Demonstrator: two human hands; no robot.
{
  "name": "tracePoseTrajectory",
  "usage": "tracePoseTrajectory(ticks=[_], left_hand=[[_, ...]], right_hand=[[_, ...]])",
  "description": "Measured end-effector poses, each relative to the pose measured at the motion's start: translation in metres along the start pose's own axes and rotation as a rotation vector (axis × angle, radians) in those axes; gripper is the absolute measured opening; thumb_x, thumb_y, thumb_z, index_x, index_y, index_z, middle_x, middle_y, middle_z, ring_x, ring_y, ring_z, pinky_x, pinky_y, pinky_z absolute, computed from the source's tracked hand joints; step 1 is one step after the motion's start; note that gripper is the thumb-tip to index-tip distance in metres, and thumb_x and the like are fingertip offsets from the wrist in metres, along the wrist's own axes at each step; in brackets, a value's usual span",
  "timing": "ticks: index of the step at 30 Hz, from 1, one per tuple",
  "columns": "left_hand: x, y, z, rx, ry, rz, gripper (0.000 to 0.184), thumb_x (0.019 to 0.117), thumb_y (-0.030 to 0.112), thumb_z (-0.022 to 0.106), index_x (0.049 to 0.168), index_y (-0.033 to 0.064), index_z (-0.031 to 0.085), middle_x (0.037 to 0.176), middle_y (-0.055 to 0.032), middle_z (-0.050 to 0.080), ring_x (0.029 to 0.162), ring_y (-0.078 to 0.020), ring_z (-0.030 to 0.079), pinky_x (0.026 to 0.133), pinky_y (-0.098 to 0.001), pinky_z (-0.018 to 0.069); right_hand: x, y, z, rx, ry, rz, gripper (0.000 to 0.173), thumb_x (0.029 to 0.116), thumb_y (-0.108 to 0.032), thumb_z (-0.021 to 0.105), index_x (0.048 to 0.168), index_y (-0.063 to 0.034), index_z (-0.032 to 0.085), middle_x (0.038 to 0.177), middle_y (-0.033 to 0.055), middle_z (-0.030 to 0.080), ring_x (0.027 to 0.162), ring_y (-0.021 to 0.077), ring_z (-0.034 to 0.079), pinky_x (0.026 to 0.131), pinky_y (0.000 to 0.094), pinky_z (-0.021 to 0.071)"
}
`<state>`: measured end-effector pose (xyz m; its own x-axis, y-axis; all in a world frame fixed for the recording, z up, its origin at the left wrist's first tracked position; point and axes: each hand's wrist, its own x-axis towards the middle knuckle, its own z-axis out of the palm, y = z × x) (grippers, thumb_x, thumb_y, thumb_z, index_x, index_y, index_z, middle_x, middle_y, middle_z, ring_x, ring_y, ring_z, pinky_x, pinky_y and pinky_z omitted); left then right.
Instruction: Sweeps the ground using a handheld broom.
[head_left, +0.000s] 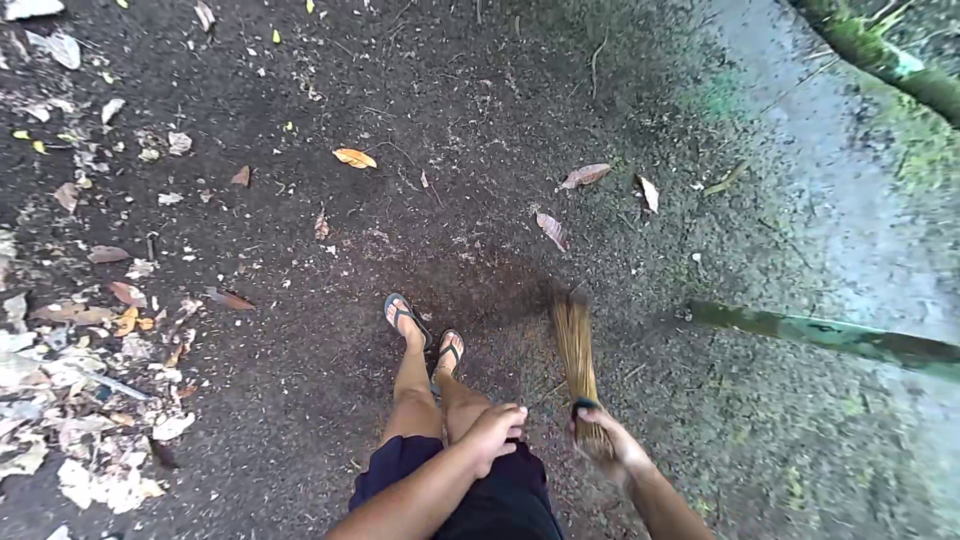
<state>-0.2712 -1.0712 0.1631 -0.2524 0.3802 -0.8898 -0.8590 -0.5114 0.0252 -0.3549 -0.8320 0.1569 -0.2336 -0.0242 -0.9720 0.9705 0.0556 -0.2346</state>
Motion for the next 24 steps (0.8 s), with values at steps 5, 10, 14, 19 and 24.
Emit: tracePoseTrajectory(ticks=[5, 10, 14, 19, 24], left_hand=[[0.012, 0.042, -0.075, -0.202, 0.323, 0.103, 0.057, 0.1073, 0.044, 0.048, 0.146, 0.0019, 0.049, 0.141, -0.0192, 0.058, 0.128, -0.0319, 0.057, 0.106, -0.0517, 0.0467], [0.005, 0.086, -0.13, -0.394, 0.419, 0.183, 0.045, 0.1039, 0.05, 0.052, 0.107, 0.0064, 0.064, 0.079, -0.0089, 0.063, 0.066, -0.0197, 0.061, 0.059, -0.0377, 0.0531], [-0.029, 0.095, -0.11, -0.367, 0.372, 0.212, 0.027, 0.1015, 0.029, 0.064, 0.113, 0.004, 0.06, 0.074, -0.0088, 0.061, 0.059, -0.017, 0.059, 0.05, -0.0314, 0.0492], [-0.065, 0.095, -0.084, -0.288, 0.137, 0.013, 0.028, 0.0975, 0.028, 0.066, 0.116, 0.0075, 0.06, 0.077, -0.0082, 0.064, 0.062, -0.0167, 0.062, 0.051, -0.031, 0.0501], [-0.033, 0.117, -0.098, -0.403, 0.071, -0.107, 0.025, 0.0953, 0.02, 0.065, 0.113, 0.0026, 0.064, 0.095, -0.0132, 0.069, 0.087, -0.0235, 0.068, 0.08, -0.0446, 0.0571]], right_hand=[[0.074, -0.013, 0.157, -0.08, -0.121, 0.077, 0.039, 0.0982, -0.017, 0.056, 0.135, -0.0057, 0.047, 0.096, 0.0136, 0.066, 0.079, 0.0226, 0.066, 0.07, 0.04, 0.058], [0.073, -0.008, 0.278, -0.331, -0.563, 0.174, 0.101, 0.0801, -0.016, 0.069, 0.162, -0.0232, 0.012, 0.105, 0.0141, 0.064, 0.082, 0.0234, 0.067, 0.07, 0.0425, 0.0582], [0.047, -0.031, 0.278, -0.435, -0.688, 0.139, 0.107, 0.0727, -0.016, 0.074, 0.163, -0.0241, 0.017, 0.116, 0.0136, 0.064, 0.081, 0.0225, 0.067, 0.067, 0.042, 0.0593], [-0.027, -0.04, 0.261, -0.414, -0.464, 0.165, 0.111, 0.0727, -0.017, 0.076, 0.163, -0.0222, 0.011, 0.105, 0.016, 0.068, 0.078, 0.0274, 0.071, 0.069, 0.046, 0.0619], [-0.01, -0.027, 0.284, -0.382, -0.085, 0.112, 0.096, 0.0712, -0.012, 0.075, 0.155, -0.0154, 0.029, 0.112, 0.0183, 0.067, 0.094, 0.0299, 0.07, 0.078, 0.05, 0.0599]])
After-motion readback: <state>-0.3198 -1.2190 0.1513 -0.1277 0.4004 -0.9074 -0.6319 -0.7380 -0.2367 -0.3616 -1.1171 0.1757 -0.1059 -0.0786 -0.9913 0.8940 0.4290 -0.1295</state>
